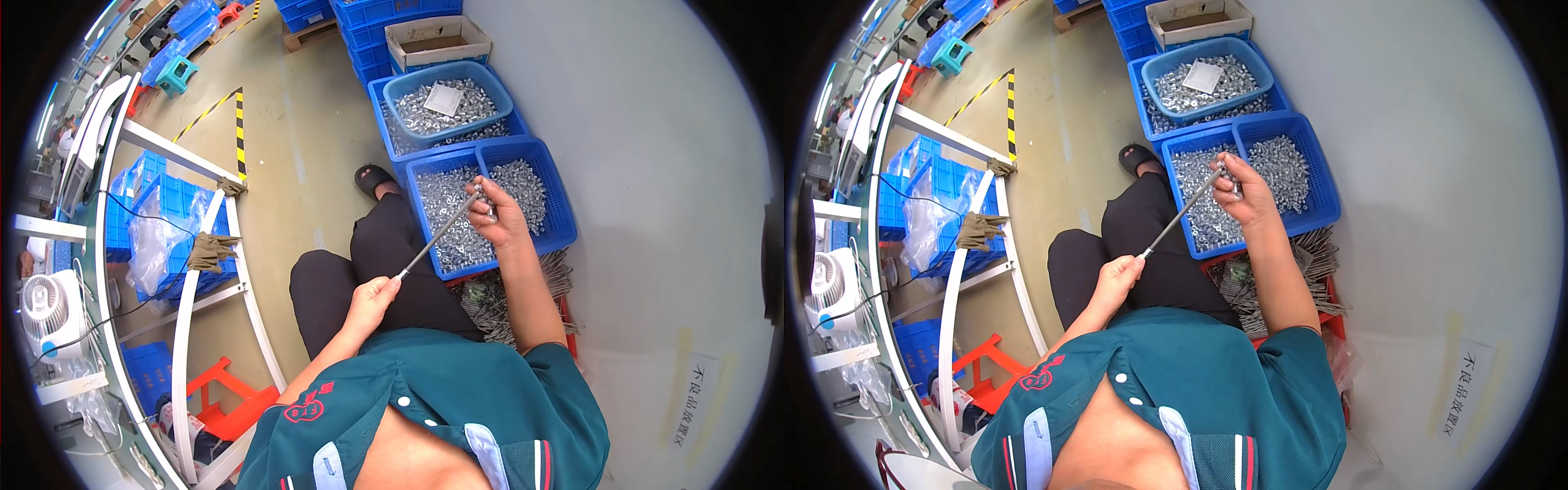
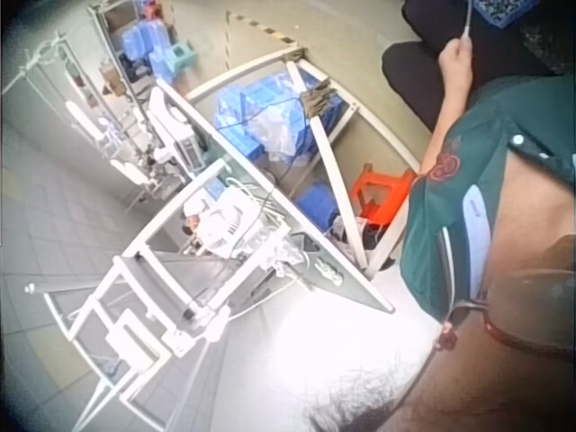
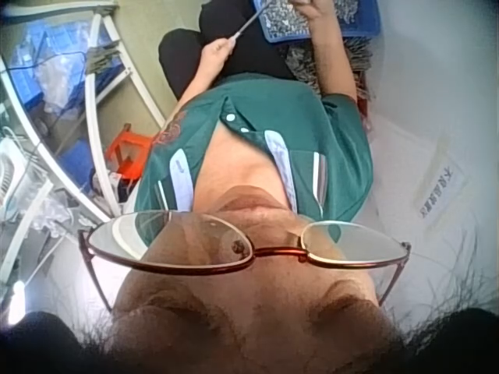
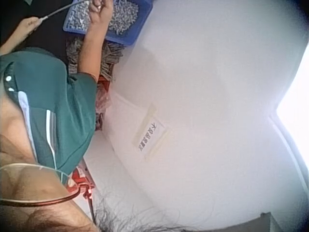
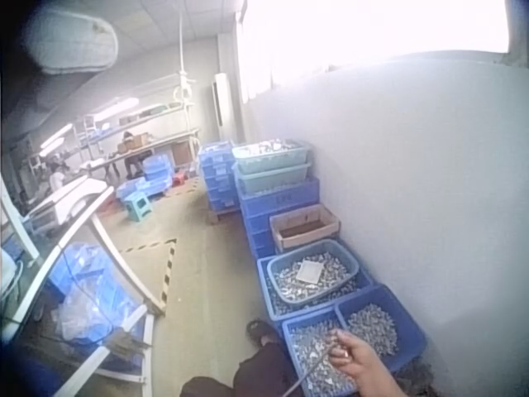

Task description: The recorder picks up small metal rings from a blue bin and slides them onto a metal rod for inspection or counting.

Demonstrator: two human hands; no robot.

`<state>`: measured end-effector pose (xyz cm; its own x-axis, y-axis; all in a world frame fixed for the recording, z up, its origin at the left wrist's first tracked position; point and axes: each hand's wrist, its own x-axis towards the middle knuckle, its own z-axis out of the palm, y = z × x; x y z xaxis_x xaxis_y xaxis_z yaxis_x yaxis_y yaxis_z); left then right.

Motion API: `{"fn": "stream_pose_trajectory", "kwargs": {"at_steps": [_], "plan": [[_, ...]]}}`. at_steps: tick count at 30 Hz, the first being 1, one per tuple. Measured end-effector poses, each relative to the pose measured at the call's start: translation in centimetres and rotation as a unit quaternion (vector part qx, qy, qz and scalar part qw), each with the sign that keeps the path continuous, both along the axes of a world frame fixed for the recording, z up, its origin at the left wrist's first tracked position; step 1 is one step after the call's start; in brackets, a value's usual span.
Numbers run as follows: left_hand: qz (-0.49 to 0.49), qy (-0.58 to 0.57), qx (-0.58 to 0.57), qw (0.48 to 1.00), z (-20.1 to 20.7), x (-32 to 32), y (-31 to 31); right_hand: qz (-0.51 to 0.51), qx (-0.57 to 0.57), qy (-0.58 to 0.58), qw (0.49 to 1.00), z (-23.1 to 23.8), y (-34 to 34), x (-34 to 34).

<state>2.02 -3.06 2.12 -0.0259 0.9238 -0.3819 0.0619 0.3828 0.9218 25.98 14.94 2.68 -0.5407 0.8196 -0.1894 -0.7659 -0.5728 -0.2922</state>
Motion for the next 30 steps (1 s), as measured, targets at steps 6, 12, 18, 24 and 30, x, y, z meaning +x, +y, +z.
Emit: {"fn": "stream_pose_trajectory", "kwargs": {"at_steps": [6, 12, 18, 24, 30], "plan": [[-0.006, 0.005, 0.002, 1.000, 0.1, 0.1, 0.0, 0.033, 0.004, -0.017, 0.999, 0.2, 0.2, 0.5], [-0.005, 0.006, 0.006, 1.000, 0.2, 0.1, -0.1, 0.041, 0.003, -0.034, 0.999, 0.6, 0.4, 0.5], [-0.005, 0.022, 0.010, 1.000, 0.2, 0.0, -0.1, 0.069, 0.044, -0.046, 0.996, 0.6, 1.1, 1.6], [-0.007, 0.013, 0.015, 1.000, 0.2, 0.0, 0.1, 0.089, 0.072, -0.090, 0.989, 1.0, 1.4, 2.3], [-0.006, 0.035, 0.026, 0.999, 0.4, 0.3, 0.2, 0.107, 0.086, -0.131, 0.982, 2.1, 1.3, 2.1]]}}
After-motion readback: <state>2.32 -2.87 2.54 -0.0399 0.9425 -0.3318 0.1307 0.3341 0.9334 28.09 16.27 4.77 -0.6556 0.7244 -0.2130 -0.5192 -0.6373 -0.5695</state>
